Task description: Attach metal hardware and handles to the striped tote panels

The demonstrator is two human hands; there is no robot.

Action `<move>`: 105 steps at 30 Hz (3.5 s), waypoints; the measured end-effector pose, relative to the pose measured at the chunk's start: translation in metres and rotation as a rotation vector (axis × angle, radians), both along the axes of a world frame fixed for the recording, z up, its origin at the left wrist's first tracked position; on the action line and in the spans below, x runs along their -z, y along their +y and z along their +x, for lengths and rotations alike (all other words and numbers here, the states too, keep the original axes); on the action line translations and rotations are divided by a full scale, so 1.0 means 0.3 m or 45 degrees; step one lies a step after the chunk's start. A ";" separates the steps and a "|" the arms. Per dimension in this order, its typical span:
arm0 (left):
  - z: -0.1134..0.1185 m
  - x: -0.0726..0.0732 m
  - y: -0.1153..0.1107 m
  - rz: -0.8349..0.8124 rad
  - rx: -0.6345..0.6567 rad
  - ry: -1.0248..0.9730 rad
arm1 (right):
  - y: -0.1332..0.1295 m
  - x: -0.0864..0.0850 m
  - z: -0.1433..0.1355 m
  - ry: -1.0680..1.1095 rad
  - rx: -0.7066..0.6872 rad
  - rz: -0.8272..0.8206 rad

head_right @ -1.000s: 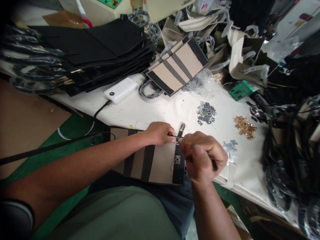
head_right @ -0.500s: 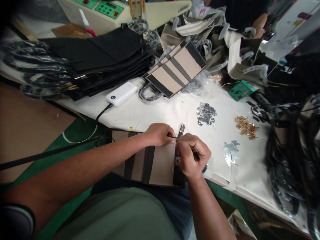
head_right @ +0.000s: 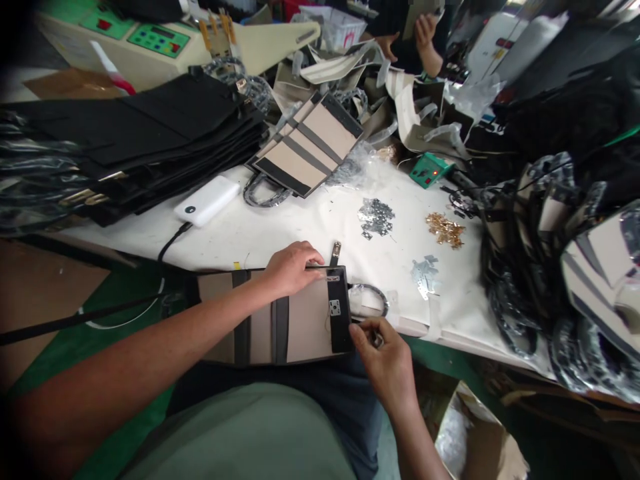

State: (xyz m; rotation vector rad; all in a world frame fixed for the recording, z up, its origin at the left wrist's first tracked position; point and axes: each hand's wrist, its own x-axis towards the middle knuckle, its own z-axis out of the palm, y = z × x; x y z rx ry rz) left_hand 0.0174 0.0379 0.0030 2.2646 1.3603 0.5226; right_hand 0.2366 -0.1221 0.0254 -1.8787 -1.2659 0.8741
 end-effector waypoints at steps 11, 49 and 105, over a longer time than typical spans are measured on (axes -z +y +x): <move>-0.006 0.004 -0.149 0.329 0.283 -0.008 | -0.062 0.239 -0.120 0.977 0.522 -0.170; -0.045 0.001 -0.328 0.152 0.657 0.391 | -0.048 0.193 -0.136 1.141 0.651 -0.163; -0.022 -0.031 -0.331 0.130 0.630 0.404 | 0.300 0.006 -0.143 1.171 0.019 0.629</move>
